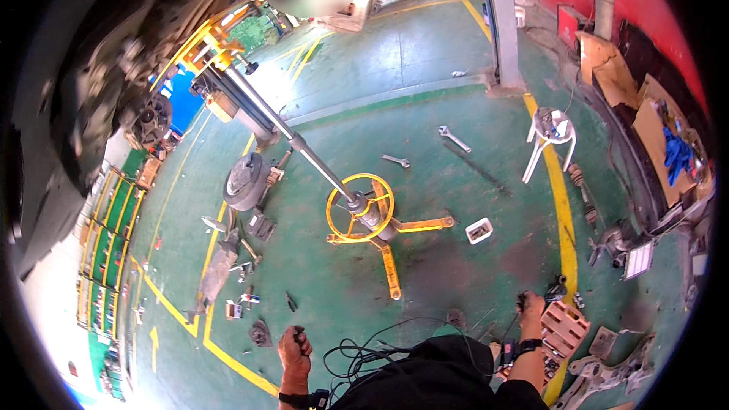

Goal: The person adjusts a hydraulic transmission jack under a vehicle, walks to a storage rack to select a screwdriver, then returns to the floor to select a socket and extension from a case, and uses the socket wrench to tighten a bolt on the car undercarriage.

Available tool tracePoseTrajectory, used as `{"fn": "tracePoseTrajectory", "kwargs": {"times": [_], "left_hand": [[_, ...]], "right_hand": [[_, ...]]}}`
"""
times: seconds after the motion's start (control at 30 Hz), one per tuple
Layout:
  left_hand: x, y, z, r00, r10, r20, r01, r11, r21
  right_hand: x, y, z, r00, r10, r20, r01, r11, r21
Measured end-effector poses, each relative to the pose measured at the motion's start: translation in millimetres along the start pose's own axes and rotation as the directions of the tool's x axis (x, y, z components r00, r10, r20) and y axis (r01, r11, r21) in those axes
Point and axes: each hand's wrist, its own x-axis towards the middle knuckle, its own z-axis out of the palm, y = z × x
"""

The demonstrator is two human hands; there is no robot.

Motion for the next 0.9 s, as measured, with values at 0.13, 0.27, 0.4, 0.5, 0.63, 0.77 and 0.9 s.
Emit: {"fn": "tracePoseTrajectory", "kwargs": {"times": [0.13, 0.27, 0.4, 0.5, 0.63, 0.77, 0.9], "left_hand": [[22, 10, 63, 0.994, 0.004, 0.111, -0.013, 0.996, 0.086], [29, 12, 116, 0.99, 0.003, 0.141, -0.022, 0.991, 0.132], [42, 14, 162, 0.982, -0.038, 0.186, 0.009, 0.988, 0.157], [54, 16, 185, 0.981, -0.055, 0.185, 0.022, 0.984, 0.176], [75, 24, 218, 0.979, -0.063, 0.192, 0.024, 0.979, 0.201], [100, 26, 252, 0.986, -0.078, 0.15, 0.045, 0.976, 0.212], [145, 29, 301, 0.976, -0.055, 0.21, 0.016, 0.983, 0.181]], "right_hand": [[36, -4, -8, 0.999, 0.036, -0.034, -0.031, 0.989, 0.146], [56, -19, -6, 0.998, 0.039, -0.051, -0.029, 0.981, 0.192], [83, -19, -8, 0.999, -0.026, -0.019, 0.03, 0.97, 0.242], [91, -30, 0, 0.996, 0.072, -0.045, -0.06, 0.975, 0.215], [119, -24, 5, 0.999, 0.041, 0.009, -0.042, 0.97, 0.241], [163, -38, 26, 0.999, 0.032, -0.009, -0.029, 0.975, 0.221], [259, -21, 31, 0.997, -0.062, 0.049, 0.046, 0.96, 0.275]]}}
